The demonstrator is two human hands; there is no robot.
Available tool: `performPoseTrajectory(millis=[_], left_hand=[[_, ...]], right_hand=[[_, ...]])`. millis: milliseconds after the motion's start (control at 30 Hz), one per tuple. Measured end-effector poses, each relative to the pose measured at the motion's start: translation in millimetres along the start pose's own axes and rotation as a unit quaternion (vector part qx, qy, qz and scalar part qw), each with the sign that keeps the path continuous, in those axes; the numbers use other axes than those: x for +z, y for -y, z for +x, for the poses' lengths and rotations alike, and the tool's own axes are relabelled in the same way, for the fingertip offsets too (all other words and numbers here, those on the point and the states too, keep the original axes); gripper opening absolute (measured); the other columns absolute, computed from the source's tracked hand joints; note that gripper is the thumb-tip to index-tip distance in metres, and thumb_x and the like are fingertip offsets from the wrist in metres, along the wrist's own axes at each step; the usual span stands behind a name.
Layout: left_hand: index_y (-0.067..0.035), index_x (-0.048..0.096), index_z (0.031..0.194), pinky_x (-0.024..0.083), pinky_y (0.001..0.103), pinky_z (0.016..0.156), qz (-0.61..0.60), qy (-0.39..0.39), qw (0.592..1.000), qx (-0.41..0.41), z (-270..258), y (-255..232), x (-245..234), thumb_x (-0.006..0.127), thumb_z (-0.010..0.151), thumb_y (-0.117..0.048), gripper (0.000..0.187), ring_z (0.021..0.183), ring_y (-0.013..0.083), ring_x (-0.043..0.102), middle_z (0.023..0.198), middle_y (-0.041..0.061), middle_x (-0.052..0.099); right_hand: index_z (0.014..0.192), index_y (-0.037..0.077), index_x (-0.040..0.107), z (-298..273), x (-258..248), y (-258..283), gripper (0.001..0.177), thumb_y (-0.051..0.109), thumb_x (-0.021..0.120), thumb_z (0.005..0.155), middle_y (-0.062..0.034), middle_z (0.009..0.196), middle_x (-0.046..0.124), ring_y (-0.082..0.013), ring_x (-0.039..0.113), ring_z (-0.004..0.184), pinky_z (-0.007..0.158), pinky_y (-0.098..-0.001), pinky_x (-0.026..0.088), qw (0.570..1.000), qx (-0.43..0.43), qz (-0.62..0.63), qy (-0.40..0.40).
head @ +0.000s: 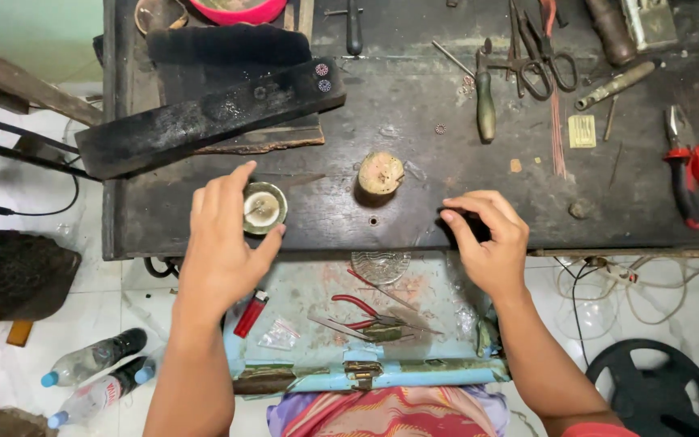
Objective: Soldering and shaping a small jewelry component using a blowtorch and hand tools on a workbench.
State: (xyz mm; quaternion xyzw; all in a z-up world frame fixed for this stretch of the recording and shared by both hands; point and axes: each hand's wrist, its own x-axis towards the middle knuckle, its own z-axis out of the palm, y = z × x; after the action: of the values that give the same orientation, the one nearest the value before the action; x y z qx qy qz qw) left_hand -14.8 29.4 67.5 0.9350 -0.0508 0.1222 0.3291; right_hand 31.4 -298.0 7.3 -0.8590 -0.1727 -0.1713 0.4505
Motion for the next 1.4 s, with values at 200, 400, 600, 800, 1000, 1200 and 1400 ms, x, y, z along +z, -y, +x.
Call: performPoseTrajectory(millis=[200, 400, 600, 800, 1000, 1200, 1400], left_hand=[[-0.004, 0.046, 0.151, 0.042, 0.058, 0.096, 0.063, 0.069, 0.991, -0.095, -7.4, 21.3, -17.7, 0.083, 0.072, -0.009, 0.087, 0.111, 0.0456, 0.053, 0.120, 0.022, 0.058], [-0.010, 0.046, 0.152, 0.041, 0.058, 0.099, 0.088, 0.115, 0.981, -0.128, -10.5, 28.5, -23.0, 0.079, 0.076, -0.010, 0.083, 0.117, 0.0429, 0.052, 0.126, 0.018, 0.055], [-0.003, 0.070, 0.125, 0.036, 0.051, 0.110, 0.171, -0.121, 0.976, 0.053, -5.6, 22.7, 8.9, 0.078, 0.090, -0.017, 0.039, 0.130, 0.0379, 0.052, 0.134, 0.015, 0.060], [-0.004, 0.078, 0.104, 0.057, 0.043, 0.089, 0.047, -0.221, 0.958, 0.177, 2.2, 0.7, 33.1, 0.079, 0.090, -0.009, 0.015, 0.093, 0.0305, 0.068, 0.100, 0.008, 0.069], [-0.006, 0.079, 0.098, 0.059, 0.034, 0.068, -0.054, -0.204, 0.959, 0.191, -3.3, -4.0, 32.8, 0.074, 0.090, -0.004, 0.010, 0.070, 0.0240, 0.070, 0.085, 0.004, 0.071], [-0.001, 0.070, 0.092, 0.046, 0.033, 0.056, -0.097, 0.024, 0.974, 0.204, -5.3, -30.1, 16.7, 0.076, 0.083, 0.002, 0.011, 0.057, 0.0222, 0.058, 0.081, 0.007, 0.070], [-0.006, 0.068, 0.079, 0.049, 0.046, 0.059, -0.042, 0.296, 0.930, 0.213, -18.7, -25.6, 60.7, 0.065, 0.088, -0.015, 0.014, 0.066, 0.0395, 0.063, 0.081, 0.010, 0.072]], right_hand=[[0.102, 0.011, 0.079, 1.0, 0.8, 3.2, 0.008, 0.010, 0.079, 0.095, -0.0091, 0.090, 0.074, -0.0278, 0.070, 0.078, 0.076, -0.0387, 0.055, 1.000, -0.005, 0.020, -0.005], [0.103, 0.010, 0.078, 3.3, 3.1, 7.5, 0.010, 0.007, 0.076, 0.094, -0.0100, 0.093, 0.076, -0.0323, 0.073, 0.086, 0.080, -0.0412, 0.055, 1.000, 0.005, 0.012, 0.006], [0.102, 0.011, 0.078, 3.5, 3.3, 1.0, 0.010, 0.007, 0.077, 0.092, -0.0113, 0.095, 0.074, -0.0363, 0.070, 0.093, 0.086, -0.0478, 0.054, 0.999, 0.011, -0.031, 0.009], [0.112, 0.012, 0.078, 9.7, 1.4, 0.4, 0.024, 0.008, 0.080, 0.088, -0.0122, 0.107, 0.074, -0.0367, 0.070, 0.104, 0.093, -0.0479, 0.053, 0.999, 0.006, -0.036, 0.020], [0.119, -0.005, 0.073, 67.6, 5.9, 6.2, 0.026, -0.009, 0.073, 0.094, -0.0303, 0.116, 0.069, -0.0522, 0.066, 0.110, 0.094, -0.0577, 0.051, 0.993, -0.098, -0.051, 0.047], [0.104, -0.005, 0.081, 91.6, 35.7, -32.1, 0.025, -0.011, 0.074, 0.080, -0.0162, 0.098, 0.074, -0.0242, 0.061, 0.073, 0.068, -0.0318, 0.051, 0.994, -0.059, -0.085, 0.035], [0.102, -0.003, 0.081, 90.1, 36.7, -34.1, 0.026, -0.013, 0.074, 0.080, -0.0120, 0.085, 0.067, -0.0194, 0.055, 0.064, 0.059, -0.0296, 0.046, 0.996, -0.023, -0.079, 0.023]])
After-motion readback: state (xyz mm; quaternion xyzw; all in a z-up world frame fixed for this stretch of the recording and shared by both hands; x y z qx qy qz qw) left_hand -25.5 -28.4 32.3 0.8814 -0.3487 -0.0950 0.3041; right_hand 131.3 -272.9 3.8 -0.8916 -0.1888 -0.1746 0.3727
